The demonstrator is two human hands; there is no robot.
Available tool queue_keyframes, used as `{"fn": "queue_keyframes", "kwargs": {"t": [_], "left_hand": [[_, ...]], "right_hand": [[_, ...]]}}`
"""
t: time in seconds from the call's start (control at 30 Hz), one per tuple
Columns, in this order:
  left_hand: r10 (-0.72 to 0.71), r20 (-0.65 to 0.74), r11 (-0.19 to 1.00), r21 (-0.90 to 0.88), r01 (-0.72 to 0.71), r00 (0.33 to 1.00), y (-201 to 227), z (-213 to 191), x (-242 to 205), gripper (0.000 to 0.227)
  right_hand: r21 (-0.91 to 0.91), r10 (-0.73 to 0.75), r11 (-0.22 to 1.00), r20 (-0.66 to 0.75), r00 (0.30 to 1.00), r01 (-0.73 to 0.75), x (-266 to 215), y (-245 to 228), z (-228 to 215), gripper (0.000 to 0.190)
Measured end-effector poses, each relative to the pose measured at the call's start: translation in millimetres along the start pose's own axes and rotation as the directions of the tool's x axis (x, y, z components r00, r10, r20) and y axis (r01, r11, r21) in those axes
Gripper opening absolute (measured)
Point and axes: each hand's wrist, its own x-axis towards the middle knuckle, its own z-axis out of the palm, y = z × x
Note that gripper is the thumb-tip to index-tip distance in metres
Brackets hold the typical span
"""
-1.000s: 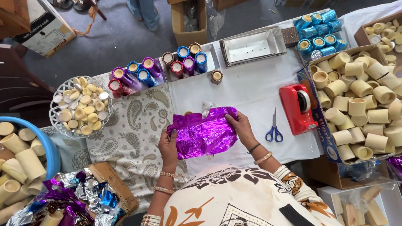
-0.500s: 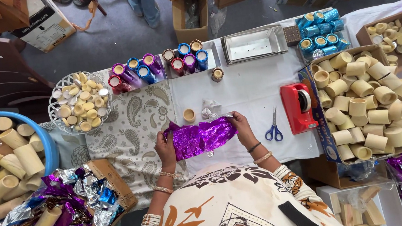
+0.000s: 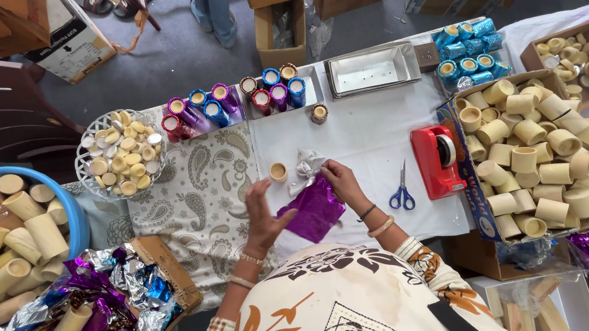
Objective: The person wraps small cylindrical candles in shiny purple foil. They pick up a candle, cut a piece of foil with scissors, and wrap the candle by hand, placing the finished item on the table.
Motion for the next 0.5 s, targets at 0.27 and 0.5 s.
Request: {"fn": "queue_keyframes", "kwargs": {"t": [0.27, 0.5], "left_hand": [[-0.212, 0.096, 0.961, -0.163, 0.225, 0.973, -21.3, 49.0, 19.4, 0.052], [-0.472, 0.215, 0.631, -0.596, 0.498, 0.855, -78.5, 66.6, -4.4, 0.006]], "right_hand": [[-0.060, -0.058, 0.996, 0.213, 0.975, 0.072, -18.3, -67.9, 22.1, 0.013], [-0.070, -0.045, 0.996, 0.246, 0.968, 0.064, -32.3, -86.4, 4.4, 0.018]]}}
